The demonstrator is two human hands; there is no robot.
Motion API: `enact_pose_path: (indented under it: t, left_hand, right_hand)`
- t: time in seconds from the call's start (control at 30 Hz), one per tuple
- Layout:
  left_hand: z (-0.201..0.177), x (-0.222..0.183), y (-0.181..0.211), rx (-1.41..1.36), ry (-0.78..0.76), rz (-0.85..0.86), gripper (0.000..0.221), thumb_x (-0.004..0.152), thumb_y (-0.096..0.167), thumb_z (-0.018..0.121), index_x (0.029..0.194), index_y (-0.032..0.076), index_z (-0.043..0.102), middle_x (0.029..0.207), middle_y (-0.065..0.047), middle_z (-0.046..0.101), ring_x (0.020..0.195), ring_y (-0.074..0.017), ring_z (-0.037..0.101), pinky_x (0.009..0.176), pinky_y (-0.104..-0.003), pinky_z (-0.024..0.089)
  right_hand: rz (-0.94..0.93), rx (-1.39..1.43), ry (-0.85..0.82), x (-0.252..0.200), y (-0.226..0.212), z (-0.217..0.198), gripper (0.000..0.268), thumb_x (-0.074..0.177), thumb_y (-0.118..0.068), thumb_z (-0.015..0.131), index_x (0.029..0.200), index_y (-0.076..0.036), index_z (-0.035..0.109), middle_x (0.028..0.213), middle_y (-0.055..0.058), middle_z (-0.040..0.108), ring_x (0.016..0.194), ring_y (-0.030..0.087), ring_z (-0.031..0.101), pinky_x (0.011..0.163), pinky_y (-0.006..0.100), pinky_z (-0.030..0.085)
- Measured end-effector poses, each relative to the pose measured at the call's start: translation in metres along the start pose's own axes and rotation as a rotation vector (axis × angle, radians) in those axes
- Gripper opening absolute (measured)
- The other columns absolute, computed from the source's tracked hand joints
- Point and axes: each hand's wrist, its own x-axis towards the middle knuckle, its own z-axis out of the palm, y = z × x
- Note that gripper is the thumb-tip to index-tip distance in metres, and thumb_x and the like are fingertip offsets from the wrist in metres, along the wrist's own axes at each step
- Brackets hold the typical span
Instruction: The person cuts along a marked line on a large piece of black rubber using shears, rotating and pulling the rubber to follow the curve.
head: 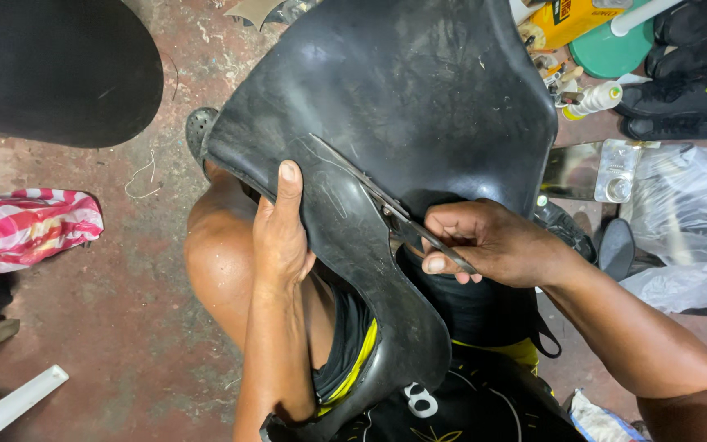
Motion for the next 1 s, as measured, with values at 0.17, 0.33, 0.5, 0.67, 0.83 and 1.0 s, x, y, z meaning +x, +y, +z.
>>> enact_pose_path:
  t: [0.17,0.33,0.5,0.67,0.83,1.0]
  left_hand:
    - [0.005,-0.001,-0.001,0.037,0.019,0.035,0.068,0.098,0.046,0.061,0.145,-0.001,0.046,0.133,-0.012,0.061,0.12,-0.0225,0.061,0.104,-0.039,0.052]
    - [0.006,-0.001,0.003,0.036,-0.058,0.044,0.061,0.102,0.042,0.06,0.139,-0.006,0.053,0.127,-0.014,0.065,0.115,-0.0226,0.063,0.101,-0.038,0.053]
    - [0.008,0.001,0.005,0.0,-0.009,-0.003,0.056,0.102,0.041,0.061,0.132,-0.006,0.058,0.122,-0.014,0.069,0.11,-0.0211,0.067,0.096,-0.036,0.057]
    - [0.007,0.001,0.009,-0.035,0.0,-0.039,0.057,0.099,0.042,0.061,0.133,-0.004,0.057,0.12,-0.014,0.069,0.105,-0.0219,0.068,0.092,-0.037,0.058]
    - [0.006,-0.001,0.01,-0.005,0.018,-0.033,0.056,0.099,0.042,0.061,0.13,-0.005,0.059,0.119,-0.014,0.07,0.105,-0.0223,0.069,0.092,-0.036,0.058]
    - [0.011,-0.002,0.012,-0.015,-0.003,-0.042,0.056,0.1,0.041,0.061,0.13,-0.006,0.059,0.118,-0.015,0.07,0.104,-0.0223,0.069,0.092,-0.037,0.058]
  right_hand:
    - [-0.012,0.009,-0.016,-0.001,-0.005,0.001,0.034,0.085,-0.036,0.077,0.081,-0.006,0.061,0.063,-0.002,0.055,0.055,0.007,0.05,0.049,0.026,0.042]
    - [-0.058,0.025,0.011,-0.002,-0.013,-0.001,0.041,0.085,-0.046,0.074,0.08,-0.006,0.064,0.066,-0.003,0.057,0.058,0.006,0.054,0.05,0.024,0.042]
    - [-0.116,0.099,0.005,0.005,-0.013,-0.001,0.042,0.087,-0.045,0.074,0.08,-0.007,0.06,0.066,-0.003,0.053,0.058,0.005,0.05,0.052,0.023,0.038]
    - [-0.13,0.105,-0.009,0.006,-0.004,0.001,0.041,0.089,-0.044,0.073,0.081,-0.007,0.058,0.066,-0.005,0.05,0.058,0.005,0.047,0.053,0.022,0.036]
    - [-0.169,0.117,-0.069,0.006,0.001,-0.003,0.033,0.093,-0.035,0.072,0.085,-0.006,0.059,0.068,-0.004,0.051,0.059,0.005,0.047,0.053,0.022,0.037]
    - [-0.161,0.096,-0.088,0.002,-0.001,-0.005,0.023,0.095,-0.023,0.071,0.087,-0.004,0.059,0.068,-0.003,0.054,0.058,0.005,0.048,0.052,0.023,0.038]
